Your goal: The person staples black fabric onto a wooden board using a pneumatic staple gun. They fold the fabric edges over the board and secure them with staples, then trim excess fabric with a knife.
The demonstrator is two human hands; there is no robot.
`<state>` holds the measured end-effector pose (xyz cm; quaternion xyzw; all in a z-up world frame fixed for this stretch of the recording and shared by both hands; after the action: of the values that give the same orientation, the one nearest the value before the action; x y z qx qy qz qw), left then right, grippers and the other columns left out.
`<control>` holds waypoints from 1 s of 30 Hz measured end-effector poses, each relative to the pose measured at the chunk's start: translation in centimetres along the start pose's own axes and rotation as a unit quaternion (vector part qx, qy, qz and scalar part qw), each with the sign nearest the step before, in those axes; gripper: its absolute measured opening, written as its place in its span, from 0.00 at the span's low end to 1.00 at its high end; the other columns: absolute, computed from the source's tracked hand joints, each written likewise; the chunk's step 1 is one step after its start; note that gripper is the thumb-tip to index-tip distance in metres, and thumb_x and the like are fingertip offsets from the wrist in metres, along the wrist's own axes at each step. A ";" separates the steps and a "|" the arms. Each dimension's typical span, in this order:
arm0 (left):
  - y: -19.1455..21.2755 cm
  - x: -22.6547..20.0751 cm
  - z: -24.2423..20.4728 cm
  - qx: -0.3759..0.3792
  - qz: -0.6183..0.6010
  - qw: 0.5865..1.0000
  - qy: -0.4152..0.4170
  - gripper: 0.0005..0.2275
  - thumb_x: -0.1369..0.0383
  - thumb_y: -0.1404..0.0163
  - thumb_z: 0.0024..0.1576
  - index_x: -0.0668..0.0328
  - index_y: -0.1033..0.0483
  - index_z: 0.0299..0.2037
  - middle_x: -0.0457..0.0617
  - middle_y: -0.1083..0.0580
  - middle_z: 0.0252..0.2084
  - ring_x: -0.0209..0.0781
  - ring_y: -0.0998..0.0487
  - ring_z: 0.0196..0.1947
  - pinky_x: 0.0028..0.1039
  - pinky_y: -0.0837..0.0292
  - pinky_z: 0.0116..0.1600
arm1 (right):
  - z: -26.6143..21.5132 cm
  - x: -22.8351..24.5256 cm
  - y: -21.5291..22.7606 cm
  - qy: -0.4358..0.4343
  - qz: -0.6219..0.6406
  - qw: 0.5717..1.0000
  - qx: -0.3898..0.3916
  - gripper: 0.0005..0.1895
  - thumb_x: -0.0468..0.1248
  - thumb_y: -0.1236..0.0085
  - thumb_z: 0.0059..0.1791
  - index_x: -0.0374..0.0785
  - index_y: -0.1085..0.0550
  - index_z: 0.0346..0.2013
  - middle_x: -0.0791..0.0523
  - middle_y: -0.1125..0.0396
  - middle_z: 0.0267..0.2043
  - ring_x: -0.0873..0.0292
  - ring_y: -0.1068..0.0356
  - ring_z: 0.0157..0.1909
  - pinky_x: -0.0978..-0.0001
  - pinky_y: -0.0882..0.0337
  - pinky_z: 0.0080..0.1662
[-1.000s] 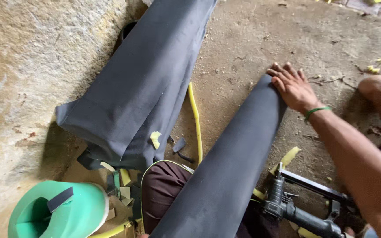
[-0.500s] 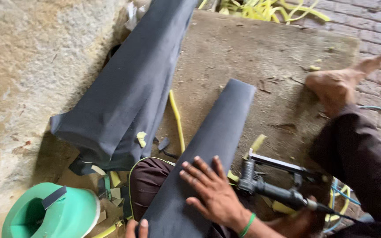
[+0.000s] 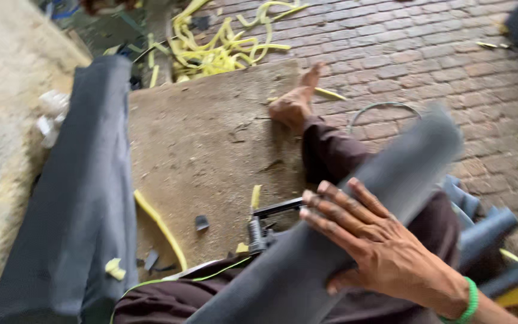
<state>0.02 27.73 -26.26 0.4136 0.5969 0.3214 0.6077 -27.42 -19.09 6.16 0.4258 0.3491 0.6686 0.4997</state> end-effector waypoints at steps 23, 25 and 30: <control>-0.9 -44.5 -16.2 0.162 -0.140 0.820 -0.531 0.14 0.69 0.47 0.55 0.61 0.25 0.51 0.54 0.25 0.51 0.53 0.21 0.51 0.38 0.22 0.50 | -49.7 -9.6 2.2 -0.785 -0.125 0.589 -0.143 0.41 0.69 0.36 0.46 0.28 0.24 0.37 0.43 0.26 0.34 0.47 0.25 0.39 0.53 0.26 0.43; -5.2 -41.4 -15.7 0.209 -0.101 0.836 -0.497 0.13 0.69 0.47 0.55 0.60 0.25 0.50 0.53 0.25 0.49 0.49 0.20 0.45 0.37 0.22 0.49 | -55.1 -9.2 -1.2 -0.809 -0.148 0.556 -0.122 0.44 0.71 0.35 0.46 0.25 0.24 0.38 0.40 0.26 0.35 0.44 0.26 0.40 0.51 0.27 0.43; -13.1 -28.8 -14.4 0.220 -0.095 0.868 -0.435 0.13 0.69 0.44 0.50 0.52 0.21 0.46 0.51 0.24 0.46 0.49 0.19 0.43 0.38 0.22 0.48 | -67.4 -4.0 -14.1 -0.911 0.094 0.359 -0.178 0.41 0.64 0.34 0.43 0.22 0.21 0.40 0.38 0.24 0.38 0.43 0.22 0.37 0.50 0.24 0.40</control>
<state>-17.91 -1.98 -23.85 0.5756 0.3637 -0.0899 0.7269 -83.53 -22.14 -33.84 0.7059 -0.4893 -0.0387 0.5106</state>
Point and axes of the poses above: each hand's wrist, its own z-axis towards the middle knuckle, its own y-axis out of the back of the hand, x = y × z, the point moved 9 cm from there along z, towards the middle knuckle
